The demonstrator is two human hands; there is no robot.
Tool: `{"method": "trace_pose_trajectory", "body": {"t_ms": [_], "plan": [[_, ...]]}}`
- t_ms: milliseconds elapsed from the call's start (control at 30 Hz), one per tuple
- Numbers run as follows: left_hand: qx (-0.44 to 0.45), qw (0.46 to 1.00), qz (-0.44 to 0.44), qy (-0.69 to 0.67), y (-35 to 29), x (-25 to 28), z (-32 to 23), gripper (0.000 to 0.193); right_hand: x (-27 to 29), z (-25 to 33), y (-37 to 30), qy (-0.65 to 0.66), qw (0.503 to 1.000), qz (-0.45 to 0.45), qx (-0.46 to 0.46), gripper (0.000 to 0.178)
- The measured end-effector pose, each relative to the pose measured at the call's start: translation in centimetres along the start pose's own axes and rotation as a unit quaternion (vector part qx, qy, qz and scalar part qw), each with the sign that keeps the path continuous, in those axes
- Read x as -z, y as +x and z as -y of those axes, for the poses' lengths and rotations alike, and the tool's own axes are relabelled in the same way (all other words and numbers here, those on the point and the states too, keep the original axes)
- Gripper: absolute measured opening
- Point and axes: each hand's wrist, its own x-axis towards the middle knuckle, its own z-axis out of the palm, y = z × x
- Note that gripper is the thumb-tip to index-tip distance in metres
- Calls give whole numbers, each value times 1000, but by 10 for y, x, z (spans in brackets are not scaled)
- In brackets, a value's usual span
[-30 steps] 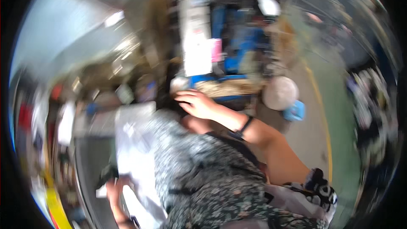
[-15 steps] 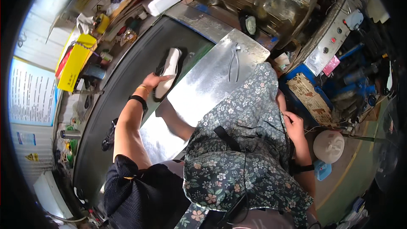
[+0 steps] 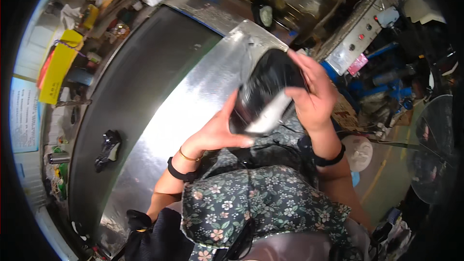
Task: Trim and inspect shoe soles and uppers during the assembly process.
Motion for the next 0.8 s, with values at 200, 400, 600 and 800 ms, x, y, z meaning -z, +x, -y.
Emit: {"method": "trace_pose_trajectory", "body": {"t_ms": [200, 400, 600, 800], "plan": [[28, 958, 109, -265, 35, -78, -21, 80, 51, 42, -89, -343, 902, 231, 125, 62], [-166, 982, 70, -52, 22, -117, -32, 101, 84, 85, -128, -345, 904, 212, 138, 31], [-185, 978, 60, -76, 29, -122, -39, 65, 88, 81, -123, -340, 903, 218, 150, 30], [-26, 983, 66, -169, 46, -123, -42, 30, 87, 80, -97, -330, 908, 253, 49, 54]]}}
